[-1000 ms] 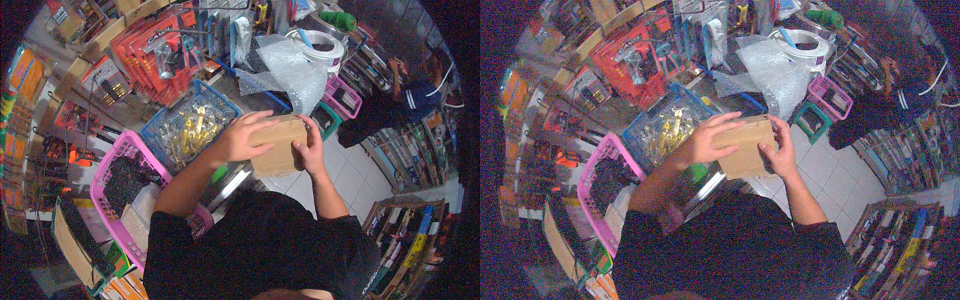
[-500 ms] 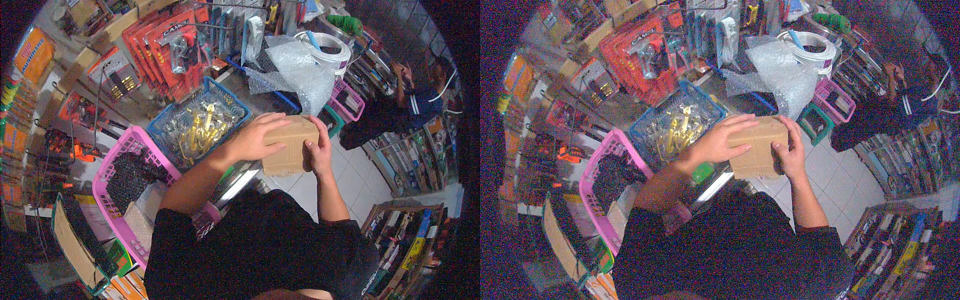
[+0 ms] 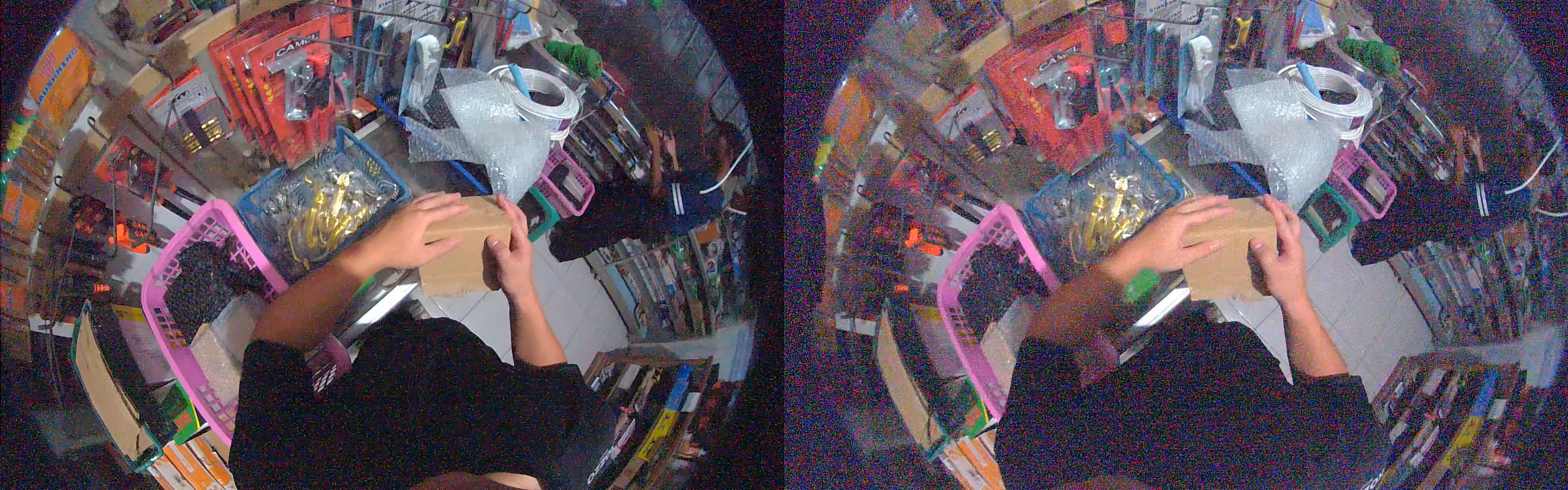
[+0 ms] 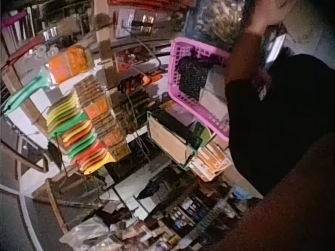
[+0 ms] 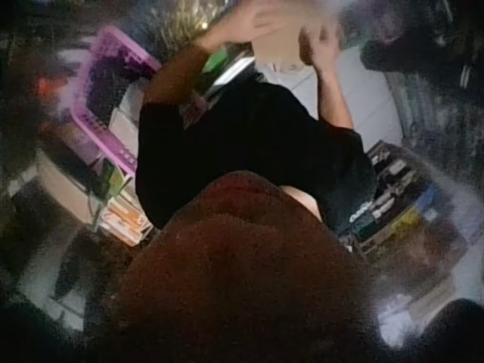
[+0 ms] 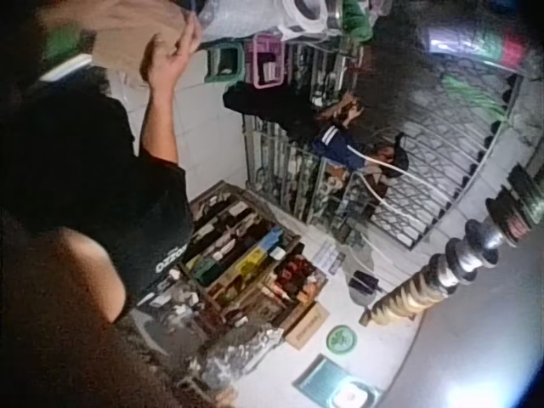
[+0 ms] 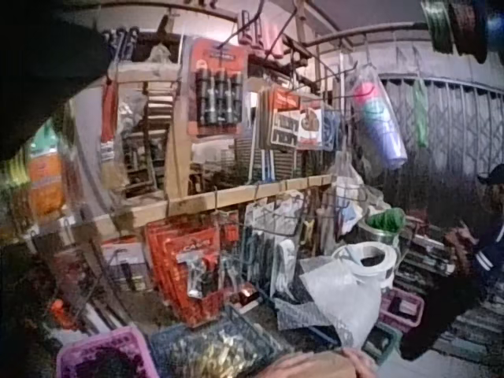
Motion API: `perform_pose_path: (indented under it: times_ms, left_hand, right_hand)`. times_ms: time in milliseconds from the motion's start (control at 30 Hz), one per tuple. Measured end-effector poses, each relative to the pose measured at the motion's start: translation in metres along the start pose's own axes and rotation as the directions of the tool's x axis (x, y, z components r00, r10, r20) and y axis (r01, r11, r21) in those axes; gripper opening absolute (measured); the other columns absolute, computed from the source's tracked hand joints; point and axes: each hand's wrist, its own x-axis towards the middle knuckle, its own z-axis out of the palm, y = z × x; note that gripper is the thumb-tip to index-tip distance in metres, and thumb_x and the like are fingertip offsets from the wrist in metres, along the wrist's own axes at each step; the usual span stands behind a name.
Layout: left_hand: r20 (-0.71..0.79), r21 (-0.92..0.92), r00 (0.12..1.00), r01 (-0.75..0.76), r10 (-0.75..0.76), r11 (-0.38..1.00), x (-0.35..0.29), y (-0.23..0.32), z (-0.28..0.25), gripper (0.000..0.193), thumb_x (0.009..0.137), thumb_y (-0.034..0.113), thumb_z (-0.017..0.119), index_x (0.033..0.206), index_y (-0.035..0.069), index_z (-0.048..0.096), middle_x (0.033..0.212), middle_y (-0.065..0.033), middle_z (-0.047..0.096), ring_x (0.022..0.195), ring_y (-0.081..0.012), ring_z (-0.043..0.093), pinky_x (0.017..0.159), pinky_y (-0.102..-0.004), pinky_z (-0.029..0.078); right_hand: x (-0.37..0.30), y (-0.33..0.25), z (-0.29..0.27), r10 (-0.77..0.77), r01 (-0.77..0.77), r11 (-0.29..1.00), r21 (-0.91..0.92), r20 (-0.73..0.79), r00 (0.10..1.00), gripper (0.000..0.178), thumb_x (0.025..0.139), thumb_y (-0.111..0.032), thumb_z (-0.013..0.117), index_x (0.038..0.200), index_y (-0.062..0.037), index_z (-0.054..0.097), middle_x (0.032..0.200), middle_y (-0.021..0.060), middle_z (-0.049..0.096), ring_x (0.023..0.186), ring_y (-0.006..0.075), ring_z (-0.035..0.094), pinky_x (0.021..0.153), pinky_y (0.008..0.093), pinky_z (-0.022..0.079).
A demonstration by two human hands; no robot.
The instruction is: The person wraps an object in bubble wrap, secures it with tape, places it into a basket, and then folds a cardboard box.
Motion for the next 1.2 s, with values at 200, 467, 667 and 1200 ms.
perform_pose_path:
  times_ms: [200, 467, 667, 1200]
  left_hand:
    - [0.071, 0.025, 0.997, -0.014, 0.012, 1.0, -0.001, -0.009, 0.003, 0.051, 0.081, 0.021, 0.06, 0.126, 0.005, 0.044, 0.134, -0.0154, 0.038, 0.124, -0.0323, 0.036, 0.104, -0.0424, 0.026]
    - [0.056, -0.2, 0.993, 0.111, -0.102, 0.974, -0.003, -0.023, 0.005, 0.046, 0.088, 0.025, 0.051, 0.126, 0.001, 0.043, 0.127, -0.016, 0.046, 0.115, -0.0277, 0.047, 0.097, -0.0361, 0.034]
    - [0.184, -0.823, 0.819, 0.431, -0.543, 0.37, -0.002, -0.031, -0.006, 0.046, 0.089, 0.036, 0.047, 0.118, 0.0, 0.049, 0.108, -0.0094, 0.058, 0.093, -0.0196, 0.059, 0.084, -0.0323, 0.044]
    - [0.301, -0.901, 0.754, 0.426, -0.584, 0.086, 0.0, -0.023, -0.003, 0.053, 0.088, 0.044, 0.041, 0.125, 0.007, 0.042, 0.118, -0.009, 0.051, 0.108, -0.0212, 0.05, 0.088, -0.038, 0.04]
  right_hand:
    - [0.005, 0.004, -0.002, 0.023, -0.024, 1.0, 0.007, 0.07, 0.997, 0.06, 0.072, -0.01, 0.059, 0.129, -0.0088, 0.042, 0.129, 0.0134, 0.036, 0.123, 0.0278, 0.034, 0.102, 0.0375, 0.029]
    - [0.016, 0.024, -0.018, 0.062, -0.104, 0.945, 0.31, 0.145, 0.988, 0.058, 0.082, -0.035, 0.055, 0.131, -0.0086, 0.039, 0.133, 0.0127, 0.034, 0.121, 0.0282, 0.038, 0.099, 0.0402, 0.032]
    - [0.021, 0.013, -0.039, -0.135, 0.121, 0.986, 0.114, 0.128, 0.982, 0.073, 0.077, -0.057, 0.051, 0.13, -0.008, 0.041, 0.134, 0.0162, 0.036, 0.124, 0.0301, 0.035, 0.1, 0.0414, 0.03]
    - [0.024, -0.022, -0.019, -0.214, 0.284, 0.805, -0.52, 0.192, 0.958, 0.109, 0.043, -0.066, 0.072, 0.131, -0.0138, 0.036, 0.137, 0.0192, 0.023, 0.127, 0.0391, 0.023, 0.098, 0.0593, 0.017]
